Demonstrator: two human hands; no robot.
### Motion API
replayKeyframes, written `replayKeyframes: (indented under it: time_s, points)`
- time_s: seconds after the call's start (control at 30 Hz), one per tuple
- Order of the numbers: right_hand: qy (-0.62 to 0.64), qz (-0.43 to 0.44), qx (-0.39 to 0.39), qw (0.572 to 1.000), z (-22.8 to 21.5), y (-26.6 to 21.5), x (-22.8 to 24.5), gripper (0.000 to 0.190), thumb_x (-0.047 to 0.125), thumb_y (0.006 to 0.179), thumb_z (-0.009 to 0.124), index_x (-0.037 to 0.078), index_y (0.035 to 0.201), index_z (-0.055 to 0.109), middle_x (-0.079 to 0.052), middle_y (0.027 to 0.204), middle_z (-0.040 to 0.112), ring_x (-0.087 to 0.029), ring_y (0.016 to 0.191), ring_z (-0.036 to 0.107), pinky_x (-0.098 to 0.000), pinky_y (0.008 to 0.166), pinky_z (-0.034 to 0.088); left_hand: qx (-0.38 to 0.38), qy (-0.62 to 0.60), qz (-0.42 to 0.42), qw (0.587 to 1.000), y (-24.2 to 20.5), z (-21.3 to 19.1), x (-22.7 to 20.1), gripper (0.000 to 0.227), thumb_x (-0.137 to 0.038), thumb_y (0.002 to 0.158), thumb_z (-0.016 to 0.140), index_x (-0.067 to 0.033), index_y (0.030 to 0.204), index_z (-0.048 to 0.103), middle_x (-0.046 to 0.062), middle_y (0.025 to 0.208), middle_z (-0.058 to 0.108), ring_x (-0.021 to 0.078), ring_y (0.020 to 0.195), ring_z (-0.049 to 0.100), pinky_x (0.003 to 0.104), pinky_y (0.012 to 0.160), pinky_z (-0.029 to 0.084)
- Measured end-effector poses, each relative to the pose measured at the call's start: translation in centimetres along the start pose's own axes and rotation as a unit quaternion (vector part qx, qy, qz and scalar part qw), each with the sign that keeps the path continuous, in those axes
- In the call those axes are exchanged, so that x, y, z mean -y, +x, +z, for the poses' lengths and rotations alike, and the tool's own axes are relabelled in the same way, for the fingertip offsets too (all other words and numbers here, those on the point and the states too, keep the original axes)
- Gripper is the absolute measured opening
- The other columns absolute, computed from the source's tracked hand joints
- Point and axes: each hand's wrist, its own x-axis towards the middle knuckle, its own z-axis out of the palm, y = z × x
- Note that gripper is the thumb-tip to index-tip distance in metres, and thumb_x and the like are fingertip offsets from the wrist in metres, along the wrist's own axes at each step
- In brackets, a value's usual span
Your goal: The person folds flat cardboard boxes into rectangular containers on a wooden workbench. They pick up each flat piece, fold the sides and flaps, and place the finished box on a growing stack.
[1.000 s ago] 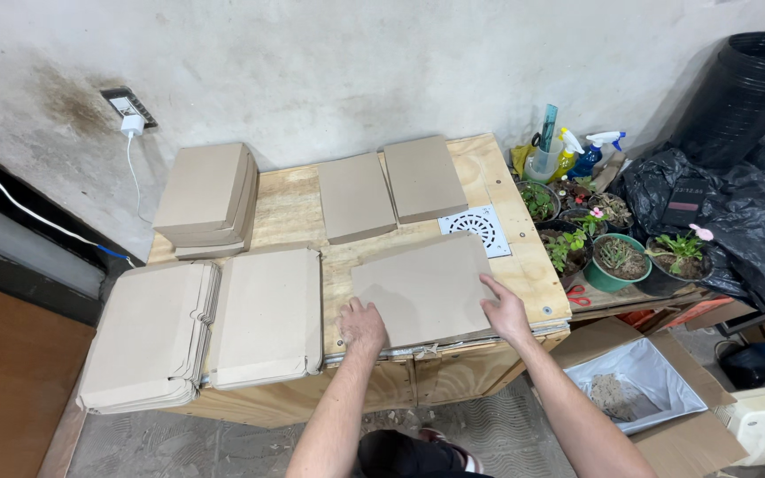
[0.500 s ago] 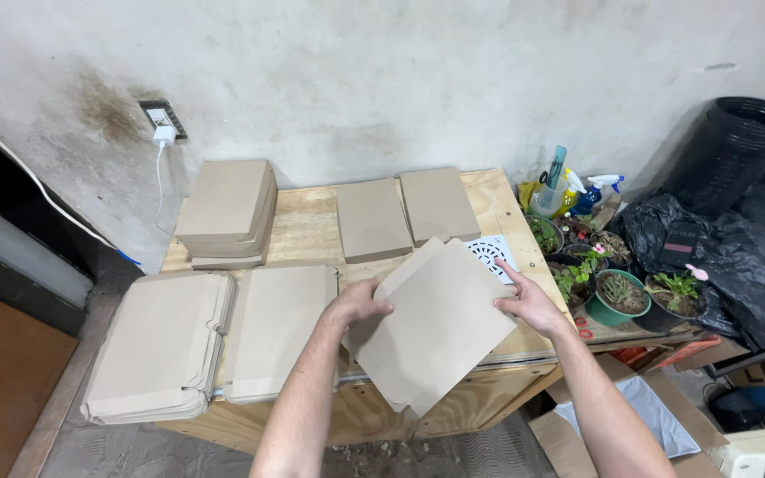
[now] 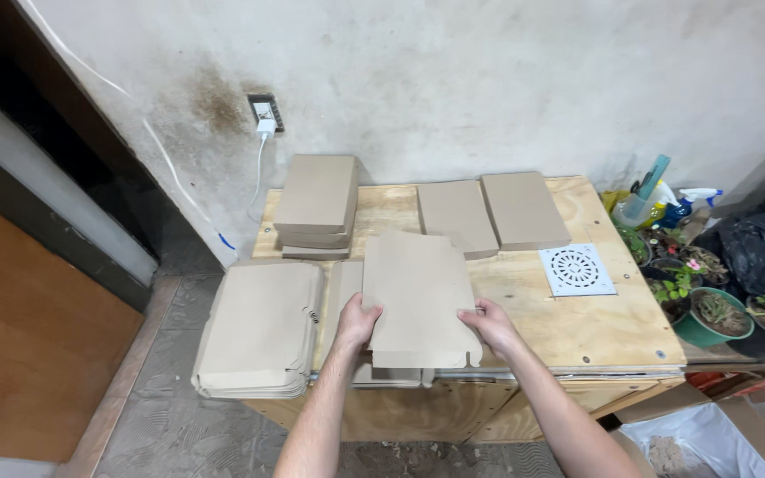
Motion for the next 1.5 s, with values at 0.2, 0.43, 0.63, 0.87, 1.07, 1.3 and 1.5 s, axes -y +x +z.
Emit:
replayKeyframes:
  time_s: [0.2,0.43,0.63,0.87,1.07,1.3,1.5]
  points:
    - [-0.103,-0.023,-0.024,0.994,7.4,2.7,-4.6,0.047,0.013,0.098,0.086,0.0,0.14,0.07,-0.013,0.11,0.08,-0.021,0.089,0.078,-0.0389,0.072,0.072,-0.019,0.104,-0.058,0.993,0.2,-6.0,5.2,0.068,-0.042,0.105,0.077,-0.0052,0.158,0.057,0.025,0.162,0.063,0.0394,0.155,0.058,0.055,0.13,0.05]
    - [-0.378,-0.046,-0.121,0.917,10.3,0.4,-6.4,0.068,0.043,0.091,0.091,0.02,0.152,0.074,-0.011,0.112,0.09,-0.03,0.118,0.084,-0.0459,0.098,0.069,-0.006,0.209,-0.08,0.975,-0.5,-7.4,6.0,0.078,-0.049,0.109,0.068,-0.0049,0.169,0.044,0.026,0.148,0.07,0.0424,0.145,0.067,0.063,0.112,0.059]
    - [-0.416,-0.042,-0.161,0.894,11.9,-1.2,-6.2,0.072,0.047,0.098,0.083,0.019,0.162,0.068,-0.019,0.128,0.086,-0.036,0.133,0.077,-0.0506,0.112,0.064,0.027,0.262,-0.071,0.962,-3.1,-8.7,3.0,0.072,-0.05,0.113,0.06,0.0007,0.162,0.046,0.029,0.143,0.073,0.047,0.143,0.068,0.063,0.115,0.057]
    - [-0.433,-0.023,-0.177,0.884,13.2,-3.4,-4.8,0.068,0.046,0.108,0.071,0.025,0.172,0.059,-0.013,0.147,0.081,-0.032,0.143,0.072,-0.051,0.119,0.06,0.058,0.313,-0.064,0.946,-1.8,-8.1,4.8,0.072,-0.057,0.117,0.047,0.0014,0.158,0.049,0.028,0.144,0.074,0.0465,0.143,0.068,0.063,0.117,0.055]
    - [-0.485,-0.004,-0.171,0.858,13.3,-2.7,-5.8,0.068,0.055,0.11,0.064,0.027,0.172,0.057,-0.01,0.155,0.076,-0.033,0.147,0.069,-0.0508,0.12,0.06,0.067,0.363,-0.059,0.927,-2.3,-7.9,4.8,0.077,-0.061,0.117,0.041,0.0023,0.16,0.047,0.026,0.143,0.074,0.044,0.143,0.069,0.062,0.115,0.056]
    - [-0.518,0.004,-0.19,0.834,15.6,-6.6,-3.9,0.066,0.058,0.113,0.059,0.027,0.171,0.059,-0.015,0.159,0.066,-0.037,0.151,0.065,-0.0525,0.12,0.06,0.051,0.409,-0.06,0.909,0.5,-6.2,6.6,0.075,-0.058,0.115,0.053,0.0026,0.158,0.055,0.02,0.146,0.069,0.0419,0.142,0.067,0.061,0.11,0.059]
    - [-0.519,-0.071,-0.212,0.825,13.2,-2.3,-8.4,0.063,0.053,0.111,0.064,0.012,0.159,0.07,-0.018,0.144,0.074,-0.038,0.139,0.073,-0.0494,0.117,0.062,0.053,0.293,-0.006,0.955,2.7,-5.7,8.2,0.086,-0.035,0.113,0.065,0.0207,0.169,0.031,0.037,0.152,0.063,0.0516,0.147,0.063,0.063,0.118,0.055]
